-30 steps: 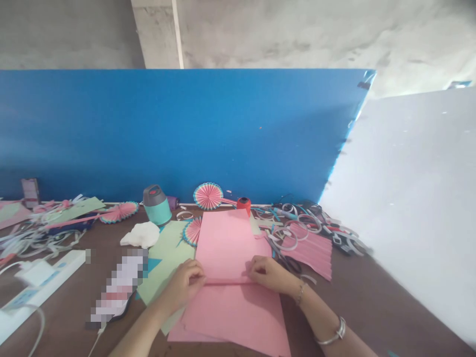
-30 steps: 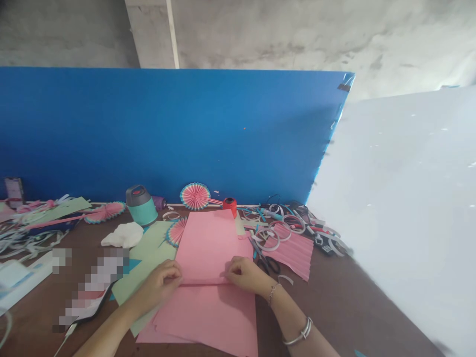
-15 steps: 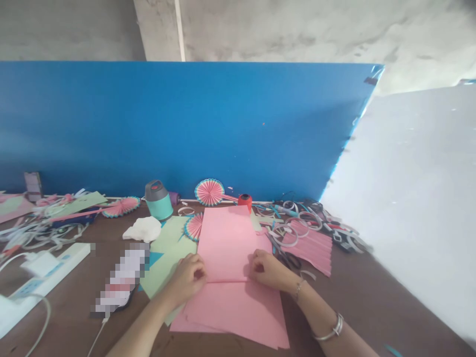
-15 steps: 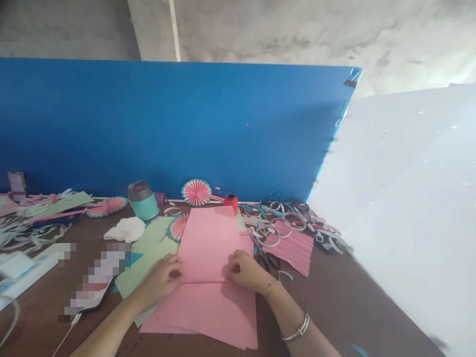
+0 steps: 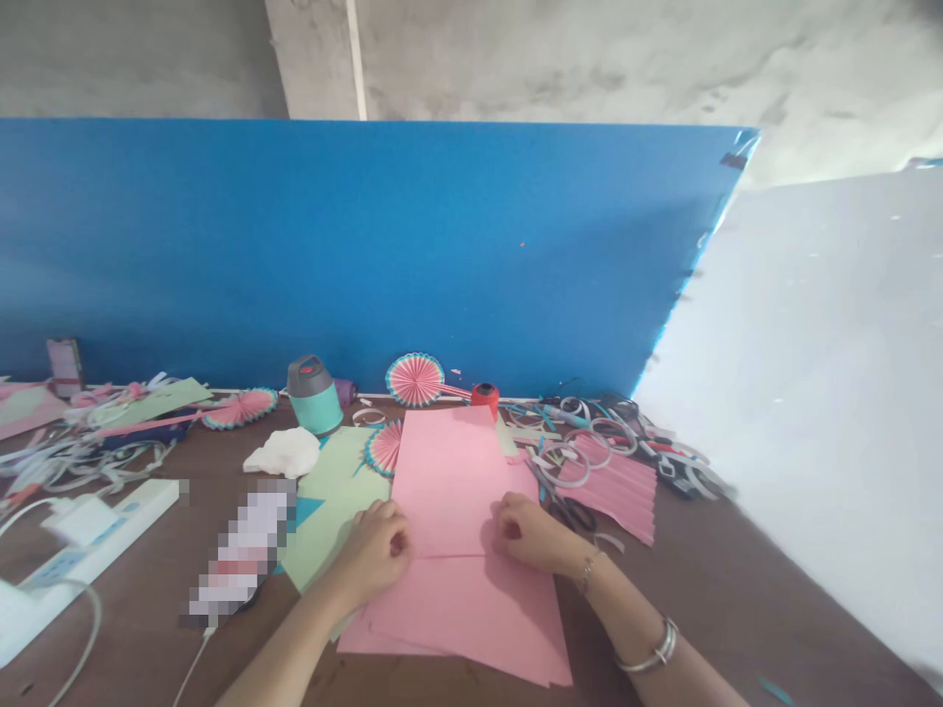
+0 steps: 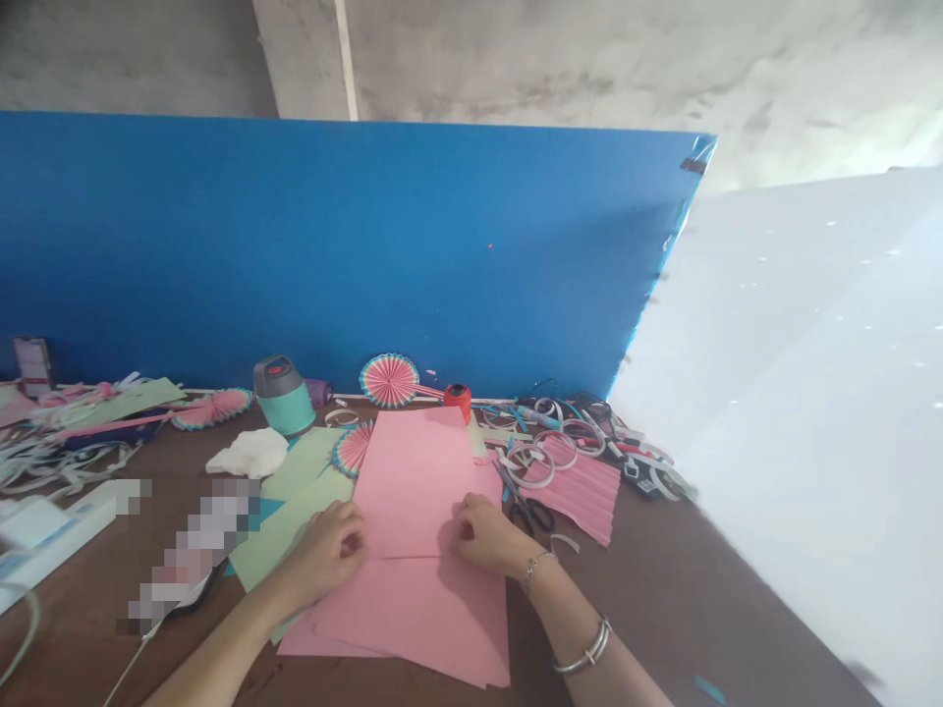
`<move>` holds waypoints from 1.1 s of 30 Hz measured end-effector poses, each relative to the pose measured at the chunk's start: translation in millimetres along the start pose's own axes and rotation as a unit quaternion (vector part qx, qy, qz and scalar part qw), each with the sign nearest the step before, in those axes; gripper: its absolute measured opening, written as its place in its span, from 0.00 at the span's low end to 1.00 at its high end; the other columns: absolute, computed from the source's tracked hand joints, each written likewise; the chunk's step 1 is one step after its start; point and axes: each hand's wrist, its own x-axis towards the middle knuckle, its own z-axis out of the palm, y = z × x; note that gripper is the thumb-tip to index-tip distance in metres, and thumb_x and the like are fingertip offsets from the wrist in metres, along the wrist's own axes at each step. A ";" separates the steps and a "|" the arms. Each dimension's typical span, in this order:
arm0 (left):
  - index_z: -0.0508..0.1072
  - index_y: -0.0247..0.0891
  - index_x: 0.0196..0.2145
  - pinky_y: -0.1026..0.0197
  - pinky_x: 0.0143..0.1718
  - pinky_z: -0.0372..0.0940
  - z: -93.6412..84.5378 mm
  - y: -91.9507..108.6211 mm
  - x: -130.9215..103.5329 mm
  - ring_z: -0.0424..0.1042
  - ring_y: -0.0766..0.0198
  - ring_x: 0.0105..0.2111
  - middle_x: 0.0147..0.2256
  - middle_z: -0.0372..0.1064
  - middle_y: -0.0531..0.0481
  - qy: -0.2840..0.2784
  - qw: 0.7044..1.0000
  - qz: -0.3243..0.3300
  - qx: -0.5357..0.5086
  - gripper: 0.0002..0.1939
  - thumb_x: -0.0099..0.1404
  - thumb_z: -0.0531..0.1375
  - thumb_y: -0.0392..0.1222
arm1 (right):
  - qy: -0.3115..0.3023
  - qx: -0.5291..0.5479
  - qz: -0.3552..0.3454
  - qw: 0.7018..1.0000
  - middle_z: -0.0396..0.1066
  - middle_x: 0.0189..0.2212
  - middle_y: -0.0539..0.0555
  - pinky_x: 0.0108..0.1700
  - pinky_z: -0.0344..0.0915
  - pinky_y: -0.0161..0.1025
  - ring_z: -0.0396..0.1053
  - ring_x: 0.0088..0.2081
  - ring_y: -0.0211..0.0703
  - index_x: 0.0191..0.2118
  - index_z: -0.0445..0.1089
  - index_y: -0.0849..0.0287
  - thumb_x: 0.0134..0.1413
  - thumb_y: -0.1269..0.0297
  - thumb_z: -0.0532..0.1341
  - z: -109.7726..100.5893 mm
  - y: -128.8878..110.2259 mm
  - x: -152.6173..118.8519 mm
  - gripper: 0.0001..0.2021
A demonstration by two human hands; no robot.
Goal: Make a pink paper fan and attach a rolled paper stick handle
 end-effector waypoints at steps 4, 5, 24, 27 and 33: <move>0.65 0.38 0.22 0.57 0.41 0.53 1.0 0.0 -0.1 0.64 0.60 0.38 0.32 0.66 0.51 -0.003 1.000 0.001 0.004 0.05 0.54 0.53 0.33 | -0.008 -0.024 0.019 0.999 0.63 0.28 0.52 0.36 0.57 0.35 0.61 0.34 0.41 0.18 0.60 0.60 0.40 0.72 0.59 -4.4 -2.8 -1.1 0.07; 0.65 0.38 0.23 0.57 0.41 0.53 1.4 -0.6 -0.3 0.64 0.60 0.38 0.32 0.66 0.51 -0.001 1.000 0.002 0.003 0.05 0.54 0.53 0.33 | -0.008 -0.029 0.024 0.999 0.63 0.28 0.52 0.37 0.57 0.36 0.61 0.34 0.41 0.19 0.61 0.60 0.40 0.71 0.59 -6.1 -3.3 -1.8 0.07; 0.69 0.41 0.34 0.59 0.44 0.58 -7.6 -21.9 -5.5 0.63 0.61 0.41 0.37 0.67 0.51 -0.053 0.996 0.042 -0.062 0.17 0.50 0.50 0.27 | -0.032 -0.117 0.143 0.982 0.63 0.38 0.57 0.40 0.56 0.42 0.61 0.41 0.51 0.31 0.66 0.59 0.38 0.49 0.65 -24.3 16.6 -12.8 0.19; 0.68 0.50 0.48 0.54 0.48 0.57 -4.6 -13.8 -11.0 0.61 0.59 0.48 0.46 0.64 0.50 -0.045 0.996 0.070 0.015 0.32 0.51 0.48 0.22 | -0.029 -0.113 0.134 0.984 0.64 0.37 0.57 0.39 0.56 0.41 0.61 0.40 0.50 0.30 0.66 0.59 0.37 0.50 0.66 -24.7 21.1 -12.6 0.18; 0.62 0.62 0.55 0.45 0.53 0.55 5.2 5.6 -17.7 0.54 0.53 0.57 0.58 0.56 0.51 -0.033 0.974 0.161 0.155 0.41 0.54 0.45 0.18 | -0.017 -0.119 0.136 0.983 0.64 0.36 0.56 0.37 0.56 0.39 0.62 0.38 0.48 0.29 0.67 0.59 0.36 0.51 0.67 -22.2 22.1 -10.8 0.18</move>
